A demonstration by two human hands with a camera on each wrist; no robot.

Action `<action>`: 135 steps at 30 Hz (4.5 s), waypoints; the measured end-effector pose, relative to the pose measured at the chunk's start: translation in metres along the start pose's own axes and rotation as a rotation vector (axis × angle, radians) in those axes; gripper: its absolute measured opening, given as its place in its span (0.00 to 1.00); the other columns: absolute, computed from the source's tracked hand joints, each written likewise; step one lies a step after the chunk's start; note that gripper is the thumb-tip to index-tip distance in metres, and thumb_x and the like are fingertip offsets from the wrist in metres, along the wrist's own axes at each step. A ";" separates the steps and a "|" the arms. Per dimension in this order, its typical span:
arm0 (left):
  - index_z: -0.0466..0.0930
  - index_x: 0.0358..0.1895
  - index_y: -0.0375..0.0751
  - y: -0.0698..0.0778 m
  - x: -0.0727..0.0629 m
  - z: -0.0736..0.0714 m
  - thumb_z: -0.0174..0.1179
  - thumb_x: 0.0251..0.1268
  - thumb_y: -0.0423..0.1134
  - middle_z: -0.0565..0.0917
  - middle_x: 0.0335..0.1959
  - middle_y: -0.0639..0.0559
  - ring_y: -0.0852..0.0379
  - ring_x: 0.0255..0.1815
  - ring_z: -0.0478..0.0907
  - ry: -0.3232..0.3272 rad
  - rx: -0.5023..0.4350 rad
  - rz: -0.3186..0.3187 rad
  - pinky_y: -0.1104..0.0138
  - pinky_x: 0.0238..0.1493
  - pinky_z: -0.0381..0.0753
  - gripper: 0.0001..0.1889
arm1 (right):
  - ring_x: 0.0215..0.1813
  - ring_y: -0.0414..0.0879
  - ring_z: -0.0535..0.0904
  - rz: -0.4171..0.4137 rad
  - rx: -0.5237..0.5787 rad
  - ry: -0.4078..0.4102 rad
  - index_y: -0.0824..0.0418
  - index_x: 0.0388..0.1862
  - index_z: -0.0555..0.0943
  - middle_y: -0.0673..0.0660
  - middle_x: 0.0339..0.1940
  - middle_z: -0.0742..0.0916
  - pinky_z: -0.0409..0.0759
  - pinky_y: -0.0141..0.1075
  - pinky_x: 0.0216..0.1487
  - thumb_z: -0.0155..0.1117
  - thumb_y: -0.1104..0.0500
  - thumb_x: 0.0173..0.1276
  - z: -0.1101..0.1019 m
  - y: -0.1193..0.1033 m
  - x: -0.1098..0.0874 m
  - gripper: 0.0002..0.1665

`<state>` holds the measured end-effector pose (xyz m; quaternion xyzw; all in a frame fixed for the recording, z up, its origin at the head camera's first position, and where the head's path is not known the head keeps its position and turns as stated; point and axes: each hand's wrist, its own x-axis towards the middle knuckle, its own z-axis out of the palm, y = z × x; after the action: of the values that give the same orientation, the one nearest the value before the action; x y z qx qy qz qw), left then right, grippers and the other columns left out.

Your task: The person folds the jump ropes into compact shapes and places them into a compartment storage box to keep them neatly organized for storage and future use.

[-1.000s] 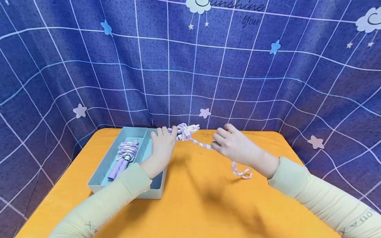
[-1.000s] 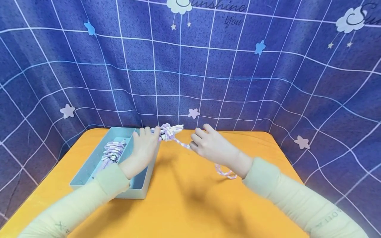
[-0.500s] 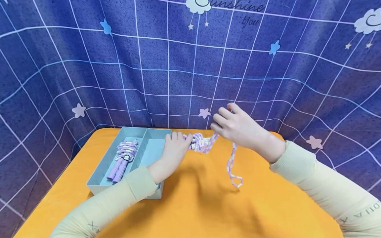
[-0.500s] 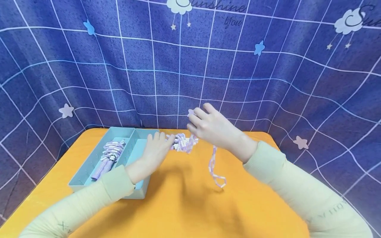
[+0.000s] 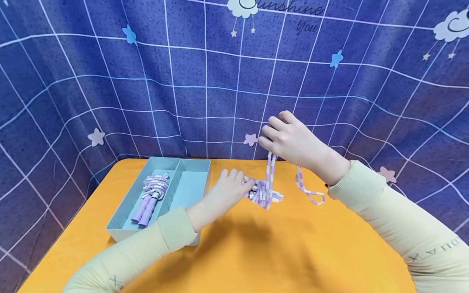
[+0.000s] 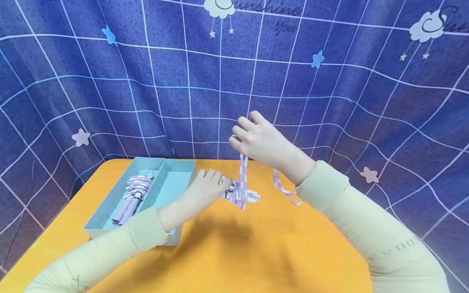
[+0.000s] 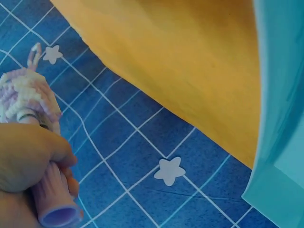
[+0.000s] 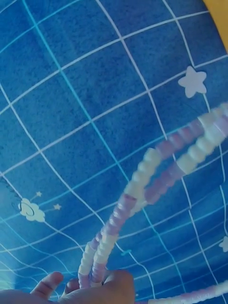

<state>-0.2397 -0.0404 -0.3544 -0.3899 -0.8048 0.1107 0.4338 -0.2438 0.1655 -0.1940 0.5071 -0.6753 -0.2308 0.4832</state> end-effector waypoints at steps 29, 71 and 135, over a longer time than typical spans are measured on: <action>0.69 0.48 0.50 0.012 -0.002 -0.031 0.44 0.68 0.37 0.71 0.35 0.54 0.54 0.36 0.67 0.081 -0.201 0.236 0.62 0.40 0.66 0.10 | 0.32 0.50 0.69 0.071 0.121 -0.142 0.59 0.27 0.75 0.53 0.24 0.76 0.66 0.43 0.39 0.53 0.68 0.63 0.055 -0.006 -0.043 0.07; 0.60 0.49 0.36 0.003 -0.006 -0.040 0.52 0.54 0.26 0.70 0.35 0.48 0.51 0.35 0.68 0.378 -0.638 -0.260 0.61 0.37 0.64 0.18 | 0.34 0.51 0.72 0.178 0.195 -0.306 0.57 0.24 0.78 0.53 0.25 0.78 0.64 0.44 0.37 0.63 0.61 0.52 0.101 -0.063 -0.097 0.02; 0.71 0.40 0.47 0.004 -0.003 -0.011 0.46 0.62 0.35 0.71 0.27 0.48 0.49 0.32 0.67 -0.022 0.029 -0.071 0.62 0.36 0.63 0.06 | 0.34 0.50 0.70 -0.037 -0.004 -0.271 0.57 0.26 0.78 0.52 0.22 0.81 0.63 0.41 0.38 0.48 0.64 0.65 0.014 -0.048 -0.013 0.12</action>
<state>-0.2279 -0.0417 -0.3518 -0.3535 -0.8211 0.1113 0.4341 -0.2341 0.1571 -0.2438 0.4827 -0.7245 -0.3075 0.3841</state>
